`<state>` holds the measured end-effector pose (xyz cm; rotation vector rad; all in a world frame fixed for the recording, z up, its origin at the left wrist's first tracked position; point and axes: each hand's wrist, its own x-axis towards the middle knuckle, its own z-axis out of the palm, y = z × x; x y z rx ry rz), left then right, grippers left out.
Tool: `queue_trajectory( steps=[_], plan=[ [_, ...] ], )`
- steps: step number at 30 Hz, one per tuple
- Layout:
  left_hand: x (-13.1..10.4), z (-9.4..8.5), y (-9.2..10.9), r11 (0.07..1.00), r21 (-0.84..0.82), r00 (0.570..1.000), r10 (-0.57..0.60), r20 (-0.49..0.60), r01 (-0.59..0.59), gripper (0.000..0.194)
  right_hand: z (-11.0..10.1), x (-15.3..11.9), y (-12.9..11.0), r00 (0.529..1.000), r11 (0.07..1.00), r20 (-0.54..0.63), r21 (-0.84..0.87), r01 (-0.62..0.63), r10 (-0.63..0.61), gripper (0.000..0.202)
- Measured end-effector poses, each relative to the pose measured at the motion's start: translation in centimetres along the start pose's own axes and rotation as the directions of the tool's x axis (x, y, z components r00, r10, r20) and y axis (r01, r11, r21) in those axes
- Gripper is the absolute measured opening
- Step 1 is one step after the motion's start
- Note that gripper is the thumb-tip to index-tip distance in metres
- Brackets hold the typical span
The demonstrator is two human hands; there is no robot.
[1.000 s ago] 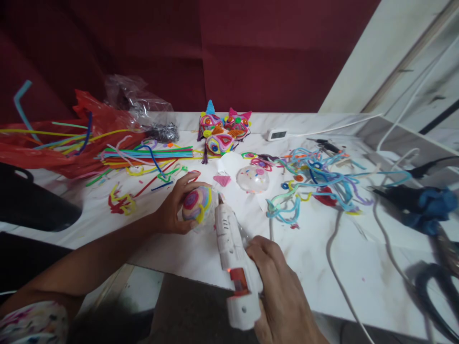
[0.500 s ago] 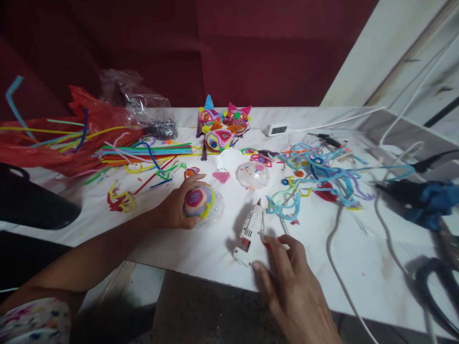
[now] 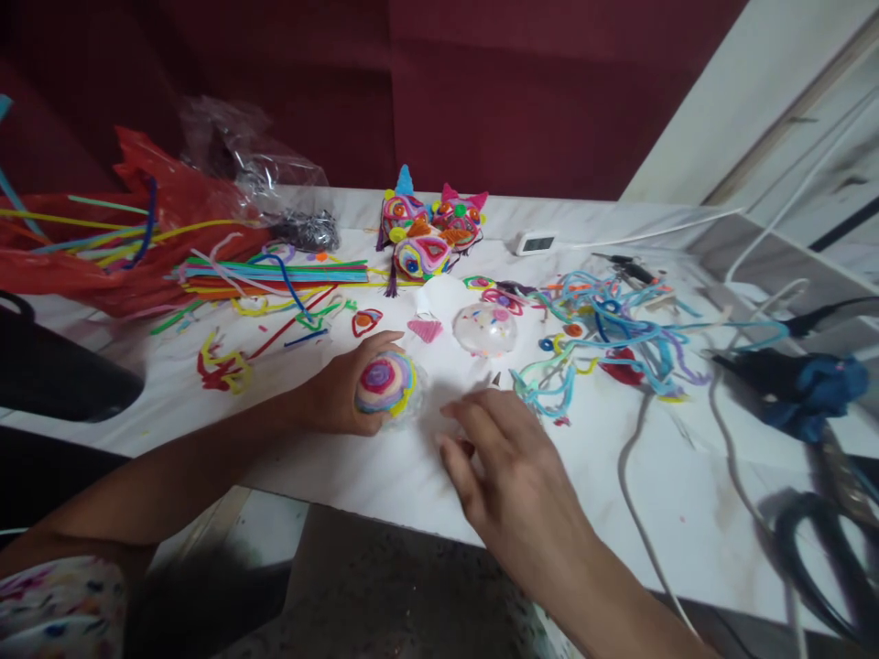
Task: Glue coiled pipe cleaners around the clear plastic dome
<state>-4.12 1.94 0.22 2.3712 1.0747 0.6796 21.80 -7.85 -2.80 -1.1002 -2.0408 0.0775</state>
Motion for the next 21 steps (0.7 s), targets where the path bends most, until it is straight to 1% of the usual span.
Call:
queue_trajectory(
  steps=[3,6,10,14,21],
  plan=[
    [0.0,0.1,0.2,1.0,0.017,1.0,0.026,-0.008,-0.026,0.096,1.2,3.3,0.1,0.988,0.997,0.141,0.037,0.064,-0.069,0.016],
    [-0.1,0.3,0.2,0.999,0.039,0.999,0.039,-0.018,-0.038,0.094,2.4,5.0,0.9,0.973,0.997,0.221,0.022,0.069,-0.072,0.017],
    [0.0,0.5,0.0,0.998,0.048,0.999,0.052,-0.005,-0.052,0.095,3.2,5.4,1.9,0.964,0.998,0.256,0.022,0.067,-0.07,0.024],
    [0.0,0.5,0.0,0.998,0.038,0.999,0.044,-0.004,-0.044,0.095,3.3,5.3,2.4,0.965,0.998,0.258,0.033,0.047,-0.054,0.023],
    [0.2,0.6,0.1,0.999,0.026,1.0,0.021,0.009,-0.021,0.094,3.9,5.4,3.2,0.954,0.995,0.297,0.084,-0.055,0.028,0.021]
  ],
)
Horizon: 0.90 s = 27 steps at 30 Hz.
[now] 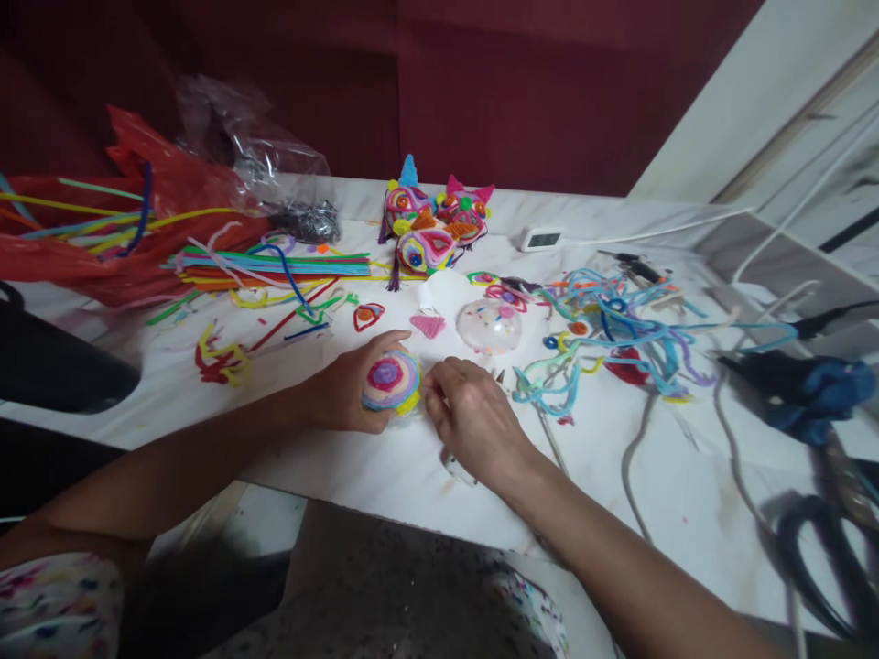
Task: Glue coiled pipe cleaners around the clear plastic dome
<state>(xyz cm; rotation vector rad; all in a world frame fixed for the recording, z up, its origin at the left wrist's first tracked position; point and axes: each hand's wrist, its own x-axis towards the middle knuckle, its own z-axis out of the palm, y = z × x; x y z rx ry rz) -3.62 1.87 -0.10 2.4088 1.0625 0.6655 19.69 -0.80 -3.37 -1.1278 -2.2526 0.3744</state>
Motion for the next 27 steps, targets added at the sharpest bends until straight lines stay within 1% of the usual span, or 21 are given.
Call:
queue_trajectory(
  steps=[4,8,13,23,27],
  plan=[
    [0.2,0.0,0.0,1.0,-0.003,1.0,-0.023,0.006,0.023,0.095,0.2,0.3,0.3,1.0,1.0,0.005,0.011,0.003,-0.003,0.021],
    [0.3,0.0,0.1,0.999,-0.001,0.998,-0.052,0.025,0.052,0.095,0.4,0.5,0.6,1.0,1.0,0.026,-0.02,-0.003,0.004,0.02],
    [0.3,0.0,0.0,0.996,0.004,0.995,-0.091,0.046,0.091,0.095,0.9,0.6,1.0,1.0,0.999,0.021,-0.047,-0.01,0.011,0.02],
    [0.4,0.2,-0.3,0.997,-0.012,0.996,-0.079,0.047,0.079,0.096,1.1,0.8,1.8,1.0,0.993,0.01,-0.119,0.006,-0.004,0.018],
    [0.3,0.3,-0.7,0.999,0.006,0.998,-0.046,0.047,0.046,0.094,0.8,0.9,2.0,0.999,0.99,0.017,-0.134,0.046,-0.044,0.02]
  ],
)
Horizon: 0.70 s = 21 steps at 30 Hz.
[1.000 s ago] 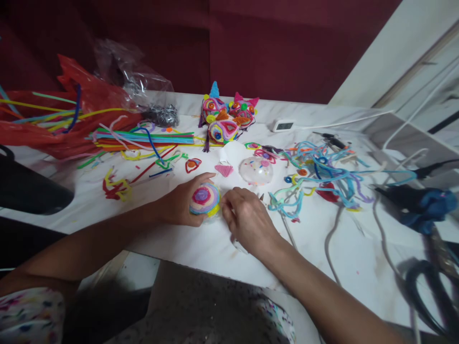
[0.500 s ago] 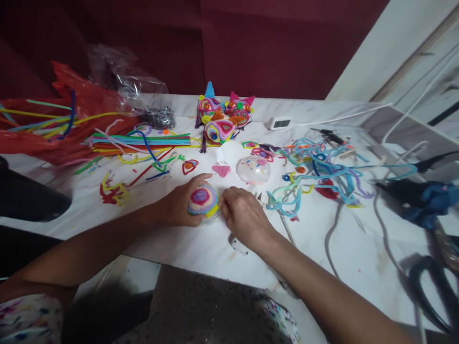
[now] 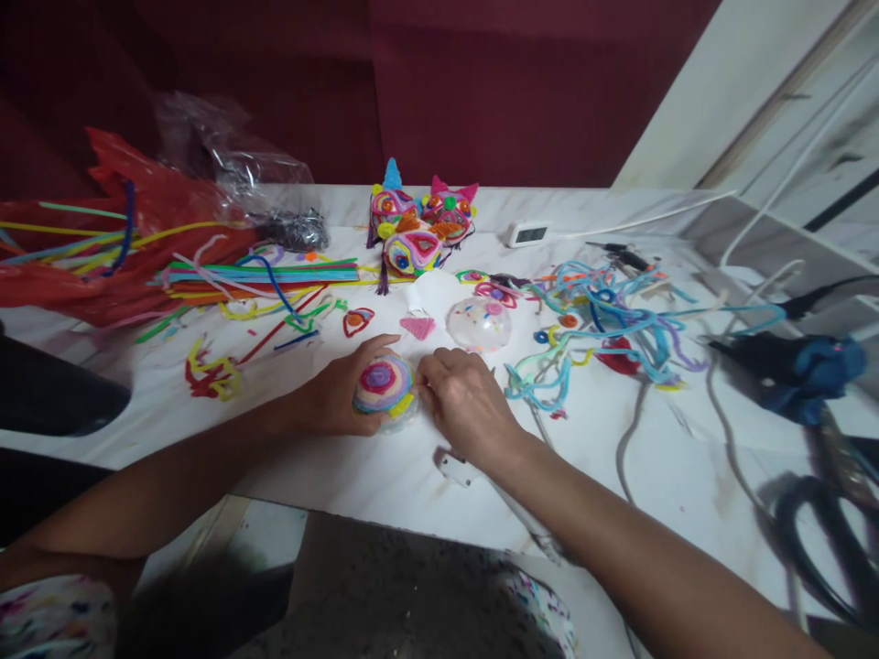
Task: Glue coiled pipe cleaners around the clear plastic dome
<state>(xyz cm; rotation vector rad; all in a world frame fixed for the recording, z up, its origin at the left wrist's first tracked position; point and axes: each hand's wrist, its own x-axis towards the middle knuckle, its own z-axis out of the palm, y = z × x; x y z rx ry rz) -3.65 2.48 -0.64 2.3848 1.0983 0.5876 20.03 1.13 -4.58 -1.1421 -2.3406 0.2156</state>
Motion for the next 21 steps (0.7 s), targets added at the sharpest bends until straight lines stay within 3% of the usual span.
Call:
queue_trajectory(
  steps=[4,8,15,21],
  plan=[
    [0.0,0.1,-0.2,0.996,0.048,0.997,0.073,-0.007,-0.072,0.079,-0.4,0.1,0.5,0.996,0.996,0.007,-0.002,0.089,-0.089,0.023],
    [0.0,0.1,-0.2,0.991,0.075,0.994,0.113,0.01,-0.114,0.06,-0.1,0.4,1.7,0.963,0.962,-0.017,-0.061,0.267,-0.269,0.031],
    [-0.2,-0.1,-0.3,1.0,-0.002,1.0,0.02,0.013,-0.02,0.066,0.6,1.5,3.4,0.923,0.92,-0.024,-0.095,0.38,-0.383,0.041],
    [-0.3,-0.1,-0.7,0.997,0.038,0.997,0.072,0.026,-0.073,0.065,-0.2,3.4,4.2,0.846,0.844,0.041,-0.054,0.534,-0.532,0.062]
  ],
)
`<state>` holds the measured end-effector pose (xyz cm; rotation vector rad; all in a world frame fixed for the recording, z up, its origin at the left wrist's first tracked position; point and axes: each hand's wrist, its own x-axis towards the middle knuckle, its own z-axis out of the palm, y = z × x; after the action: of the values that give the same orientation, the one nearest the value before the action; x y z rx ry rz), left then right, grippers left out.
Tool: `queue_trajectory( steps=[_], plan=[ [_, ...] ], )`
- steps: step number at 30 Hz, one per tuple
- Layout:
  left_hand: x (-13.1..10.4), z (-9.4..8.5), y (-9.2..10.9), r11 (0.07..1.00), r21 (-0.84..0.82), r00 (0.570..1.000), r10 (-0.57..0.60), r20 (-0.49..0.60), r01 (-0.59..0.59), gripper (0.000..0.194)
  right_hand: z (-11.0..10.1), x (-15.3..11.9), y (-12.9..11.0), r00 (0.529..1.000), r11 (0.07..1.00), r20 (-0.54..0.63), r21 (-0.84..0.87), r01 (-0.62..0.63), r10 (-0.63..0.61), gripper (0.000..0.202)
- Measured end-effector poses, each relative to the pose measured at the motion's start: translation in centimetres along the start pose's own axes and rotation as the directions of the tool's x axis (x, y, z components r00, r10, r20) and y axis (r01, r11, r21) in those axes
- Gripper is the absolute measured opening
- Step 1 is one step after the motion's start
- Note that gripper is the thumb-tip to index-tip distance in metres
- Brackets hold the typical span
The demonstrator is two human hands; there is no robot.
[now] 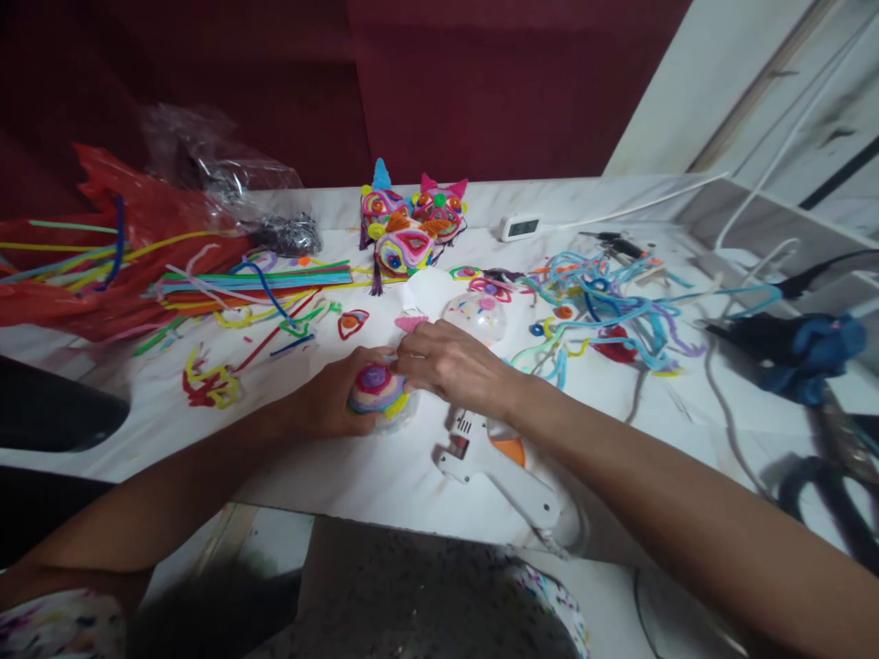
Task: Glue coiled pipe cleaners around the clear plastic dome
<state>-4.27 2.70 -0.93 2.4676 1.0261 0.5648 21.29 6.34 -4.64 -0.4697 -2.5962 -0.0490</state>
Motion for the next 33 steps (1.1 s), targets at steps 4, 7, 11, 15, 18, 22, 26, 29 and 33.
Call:
queue_trajectory(
  steps=[4,7,11,15,18,22,26,29,33],
  plan=[
    [-0.4,0.1,0.2,0.978,0.194,0.994,0.086,-0.067,-0.072,0.061,-0.5,0.7,1.0,0.996,0.996,0.047,0.047,0.074,-0.077,0.056],
    [-0.5,0.2,0.8,0.945,0.321,0.984,0.107,-0.142,-0.056,0.06,-0.7,1.0,1.0,0.995,0.996,0.062,0.059,0.073,-0.076,0.057],
    [-0.4,0.5,1.3,0.942,0.331,0.977,0.116,-0.179,-0.051,0.058,-1.1,1.3,1.0,0.993,0.995,0.09,0.073,0.066,-0.073,0.047],
    [-0.4,0.4,1.0,0.942,0.327,0.97,0.148,-0.193,-0.079,0.056,-1.4,1.6,0.9,0.989,0.993,0.127,0.102,0.063,-0.076,0.041],
    [-0.3,-0.2,0.4,0.954,0.276,0.977,0.158,-0.14,-0.115,0.054,-1.4,1.8,0.6,0.989,0.991,0.139,0.125,0.04,-0.058,0.041],
    [0.0,-1.1,-0.3,0.978,0.18,0.993,0.113,-0.042,-0.104,0.059,-1.1,2.0,0.1,0.99,0.985,0.141,0.173,-0.001,-0.023,0.038],
    [0.3,-2.0,-0.8,0.991,0.111,0.997,0.073,0.011,-0.074,0.066,-1.1,2.2,0.0,0.99,0.975,0.14,0.22,-0.019,-0.013,0.032],
    [0.1,-3.3,-1.0,0.993,0.034,0.984,0.111,0.14,-0.116,0.065,-1.1,2.2,0.1,0.99,0.969,0.137,0.247,-0.015,-0.02,0.031],
    [-0.2,-5.1,-1.3,0.993,-0.064,0.949,0.11,0.296,-0.096,0.068,-1.0,2.0,0.2,0.993,0.962,0.114,0.272,-0.002,-0.03,0.03]
  ],
)
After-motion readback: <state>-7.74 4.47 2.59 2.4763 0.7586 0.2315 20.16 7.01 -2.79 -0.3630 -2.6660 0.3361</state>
